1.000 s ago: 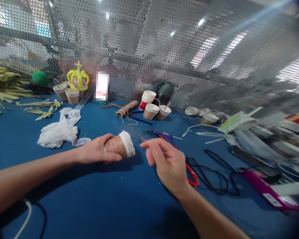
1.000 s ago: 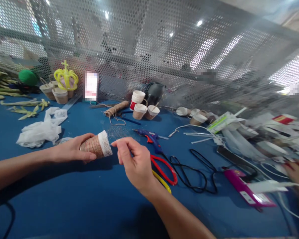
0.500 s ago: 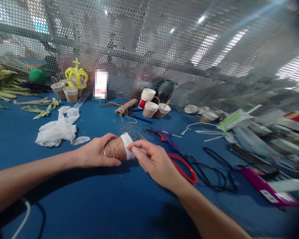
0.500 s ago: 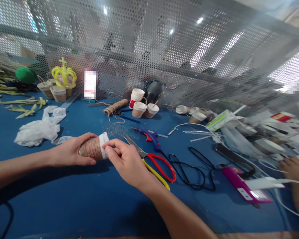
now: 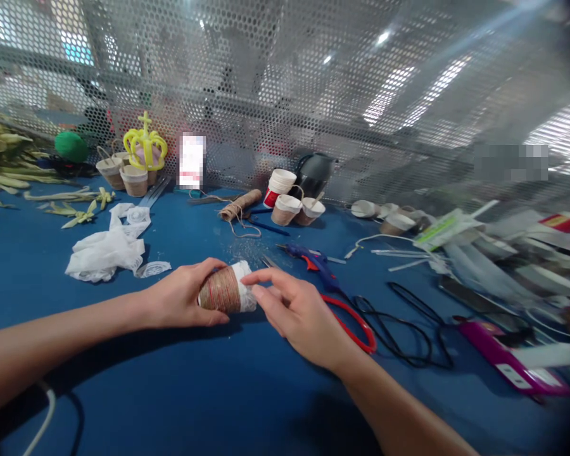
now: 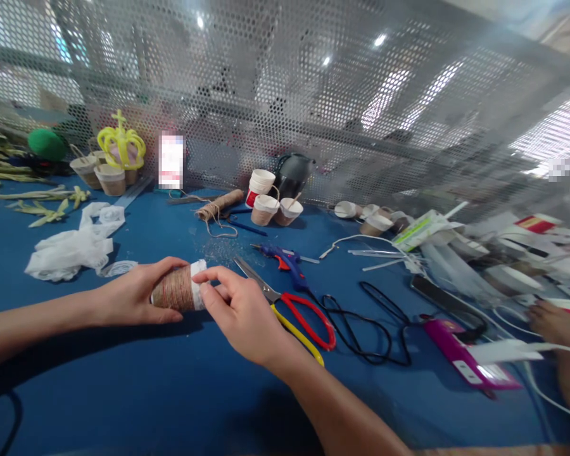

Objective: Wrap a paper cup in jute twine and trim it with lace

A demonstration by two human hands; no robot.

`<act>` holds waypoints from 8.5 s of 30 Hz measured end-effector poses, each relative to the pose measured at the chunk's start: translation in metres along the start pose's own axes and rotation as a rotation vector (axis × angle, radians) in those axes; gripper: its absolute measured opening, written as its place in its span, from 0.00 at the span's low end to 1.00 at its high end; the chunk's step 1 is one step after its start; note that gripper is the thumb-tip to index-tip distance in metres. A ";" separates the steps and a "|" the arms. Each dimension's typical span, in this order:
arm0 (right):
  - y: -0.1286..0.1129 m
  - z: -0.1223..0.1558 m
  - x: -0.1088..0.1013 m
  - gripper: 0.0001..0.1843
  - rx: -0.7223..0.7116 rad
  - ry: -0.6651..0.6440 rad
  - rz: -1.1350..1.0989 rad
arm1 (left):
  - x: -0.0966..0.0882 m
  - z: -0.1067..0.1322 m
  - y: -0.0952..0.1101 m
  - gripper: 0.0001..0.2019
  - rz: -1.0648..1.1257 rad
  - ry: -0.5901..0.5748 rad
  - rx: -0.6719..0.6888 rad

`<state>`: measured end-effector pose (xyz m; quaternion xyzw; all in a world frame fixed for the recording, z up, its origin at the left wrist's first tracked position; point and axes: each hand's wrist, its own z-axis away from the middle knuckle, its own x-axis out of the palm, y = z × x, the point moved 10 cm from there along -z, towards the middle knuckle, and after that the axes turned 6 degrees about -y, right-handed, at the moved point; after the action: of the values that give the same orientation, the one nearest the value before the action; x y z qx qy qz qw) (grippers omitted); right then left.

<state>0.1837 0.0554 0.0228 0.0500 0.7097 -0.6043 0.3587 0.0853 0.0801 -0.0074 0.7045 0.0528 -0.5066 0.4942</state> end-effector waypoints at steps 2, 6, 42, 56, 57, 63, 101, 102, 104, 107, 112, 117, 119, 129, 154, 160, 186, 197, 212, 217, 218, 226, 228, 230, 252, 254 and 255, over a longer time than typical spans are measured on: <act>0.000 0.000 0.002 0.11 0.004 -0.020 -0.013 | 0.000 0.000 0.001 0.30 0.004 0.001 -0.001; -0.001 0.001 0.003 0.11 0.010 -0.041 -0.003 | 0.000 0.000 -0.001 0.30 0.000 0.007 0.000; -0.016 0.005 -0.070 0.08 -0.152 0.366 0.181 | -0.031 0.000 -0.012 0.32 -0.023 0.186 -0.020; 0.086 0.045 -0.072 0.24 0.550 -0.083 0.912 | -0.055 0.001 -0.011 0.29 0.705 0.193 0.051; 0.087 0.048 -0.067 0.27 0.583 -0.093 0.961 | -0.053 0.000 -0.011 0.27 0.768 0.184 0.067; 0.090 0.051 -0.057 0.33 0.603 -0.108 0.946 | -0.044 -0.002 -0.014 0.25 0.952 0.129 0.063; 0.005 0.037 -0.052 0.26 -0.231 0.491 0.861 | -0.052 -0.004 -0.062 0.20 1.138 0.481 -0.011; 0.004 0.037 -0.051 0.26 -0.233 0.491 0.866 | -0.051 -0.004 -0.061 0.19 1.133 0.479 -0.013; 0.003 0.037 -0.050 0.26 -0.237 0.491 0.865 | -0.051 -0.003 -0.059 0.19 1.123 0.475 -0.017; 0.003 0.035 -0.047 0.26 -0.248 0.475 0.853 | -0.050 -0.002 -0.052 0.20 1.079 0.454 -0.008; 0.000 0.035 -0.043 0.28 -0.270 0.466 0.857 | -0.050 0.000 -0.045 0.22 0.967 0.444 0.009; -0.007 0.039 -0.039 0.27 -0.322 0.518 0.981 | -0.048 0.000 -0.044 0.22 0.946 0.439 -0.010; -0.009 0.041 -0.038 0.26 -0.337 0.533 1.020 | -0.049 0.001 -0.045 0.21 0.933 0.454 -0.024; -0.009 0.042 -0.039 0.25 -0.334 0.526 1.046 | -0.056 0.004 -0.046 0.22 0.751 0.489 -0.013; 0.004 0.038 -0.038 0.22 -0.264 0.433 0.933 | -0.044 0.000 -0.048 0.18 0.942 0.442 -0.064; 0.013 0.031 -0.041 0.25 -0.149 0.362 0.875 | -0.045 0.001 -0.049 0.19 0.902 0.445 -0.066; -0.003 0.041 -0.039 0.21 -0.301 0.491 0.983 | -0.064 0.010 -0.033 0.19 0.685 0.544 -0.012; -0.008 0.042 -0.037 0.24 -0.325 0.493 1.015 | -0.061 0.009 -0.033 0.21 0.640 0.520 -0.032; 0.014 0.034 -0.042 0.20 -0.142 0.371 0.820 | -0.054 0.005 -0.043 0.23 0.662 0.471 -0.073; 0.021 0.027 -0.041 0.24 -0.108 0.303 0.773 | -0.053 0.003 -0.053 0.19 0.785 0.506 -0.065; 0.021 0.027 -0.041 0.26 -0.109 0.294 0.767 | -0.054 0.003 -0.055 0.19 0.791 0.524 -0.068; 0.030 0.023 -0.035 0.21 -0.040 0.088 0.758 | -0.056 -0.001 -0.069 0.15 1.018 0.591 -0.040; 0.037 0.023 -0.030 0.22 -0.016 0.028 0.778 | -0.055 -0.003 -0.068 0.15 1.079 0.583 -0.021; 0.042 0.023 -0.024 0.24 0.012 -0.025 0.777 | -0.055 -0.003 -0.067 0.15 1.088 0.579 -0.022; -0.015 -0.014 -0.022 0.14 -0.010 0.161 0.051 | -0.028 0.008 -0.004 0.29 0.842 0.312 0.137; -0.009 -0.015 -0.021 0.15 -0.004 0.154 -0.011 | -0.026 0.008 -0.004 0.29 0.805 0.312 0.126; -0.008 -0.016 -0.021 0.16 -0.010 0.152 -0.054 | -0.026 0.008 -0.005 0.29 0.803 0.310 0.117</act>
<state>0.1883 0.0748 0.0411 0.0746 0.7391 -0.6045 0.2877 0.0649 0.0874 0.0091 0.7636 -0.1807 -0.1644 0.5977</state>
